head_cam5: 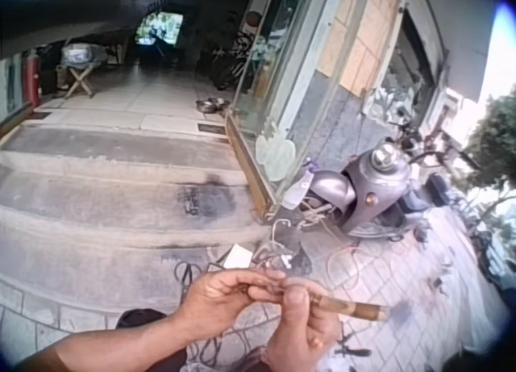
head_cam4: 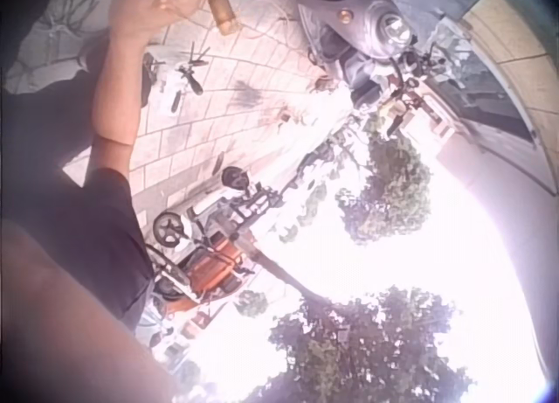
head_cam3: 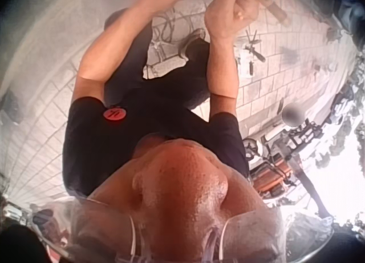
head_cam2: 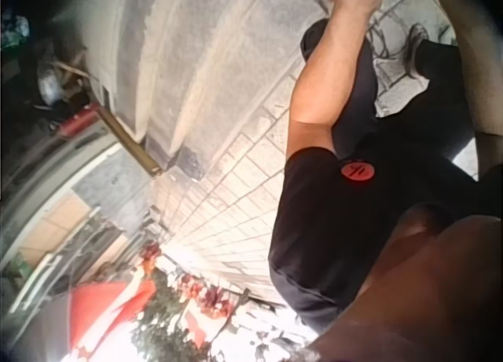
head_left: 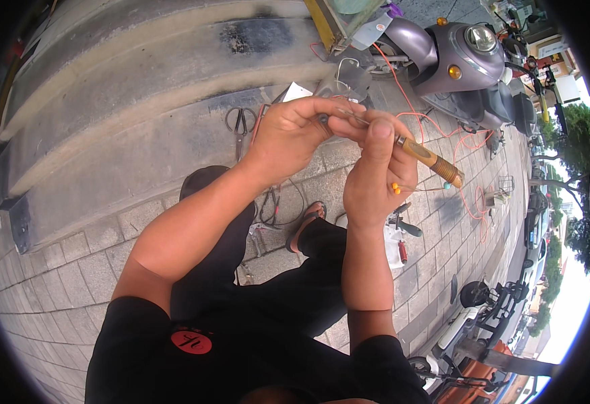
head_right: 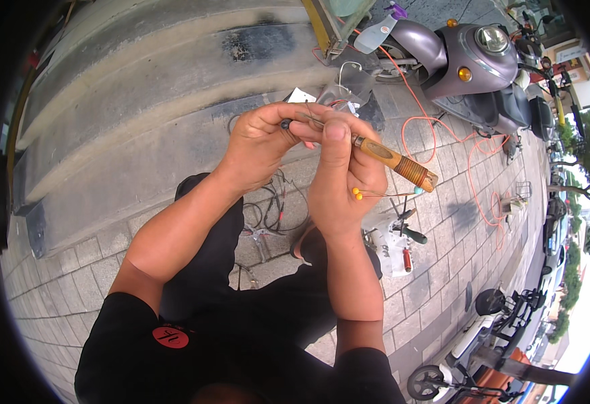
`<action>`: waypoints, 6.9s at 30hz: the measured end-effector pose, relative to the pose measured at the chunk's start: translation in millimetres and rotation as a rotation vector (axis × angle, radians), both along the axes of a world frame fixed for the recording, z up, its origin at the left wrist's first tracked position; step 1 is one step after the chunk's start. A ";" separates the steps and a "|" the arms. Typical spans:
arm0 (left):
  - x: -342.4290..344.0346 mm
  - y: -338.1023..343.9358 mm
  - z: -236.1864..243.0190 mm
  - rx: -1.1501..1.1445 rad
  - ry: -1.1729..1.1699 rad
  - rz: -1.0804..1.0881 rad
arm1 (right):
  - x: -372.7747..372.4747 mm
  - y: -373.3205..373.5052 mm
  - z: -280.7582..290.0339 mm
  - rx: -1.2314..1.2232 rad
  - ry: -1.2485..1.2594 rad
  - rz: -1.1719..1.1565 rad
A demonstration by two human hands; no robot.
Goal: The person sits on the ground and uses a soldering iron to join two wires. They then wrap the connection with black electrical tape and use a lighter to heat-shrink the tape around the joint.
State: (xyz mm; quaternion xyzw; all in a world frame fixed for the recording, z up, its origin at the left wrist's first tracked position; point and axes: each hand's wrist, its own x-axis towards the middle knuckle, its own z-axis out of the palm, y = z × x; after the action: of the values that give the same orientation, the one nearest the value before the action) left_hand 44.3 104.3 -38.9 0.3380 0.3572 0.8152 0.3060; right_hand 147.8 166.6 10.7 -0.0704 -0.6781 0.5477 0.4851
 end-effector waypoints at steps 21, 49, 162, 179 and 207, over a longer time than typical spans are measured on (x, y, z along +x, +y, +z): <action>-2.3 -0.2 -2.4 0.088 -0.029 -0.096 | 3.3 2.0 -4.9 0.382 -0.038 -0.080; 0.0 -1.1 3.7 -0.121 -0.050 -0.017 | -5.1 3.5 -5.6 0.007 -0.019 -0.044; -6.3 2.3 -4.2 -0.081 -0.122 -0.094 | -3.0 3.7 -16.0 0.500 -0.090 -0.160; -6.1 0.9 -4.2 -0.096 -0.048 0.025 | -0.1 4.5 -10.8 0.687 -0.138 -0.162; -7.2 2.3 -6.5 -0.074 0.009 0.057 | -1.0 4.6 -8.9 0.707 -0.179 -0.172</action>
State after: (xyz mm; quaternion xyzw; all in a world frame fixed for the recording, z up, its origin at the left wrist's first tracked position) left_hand 37.0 106.6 -45.4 0.3201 0.3979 0.8081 0.2934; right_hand 146.8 171.1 1.8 -0.0029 -0.8566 0.2286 0.4627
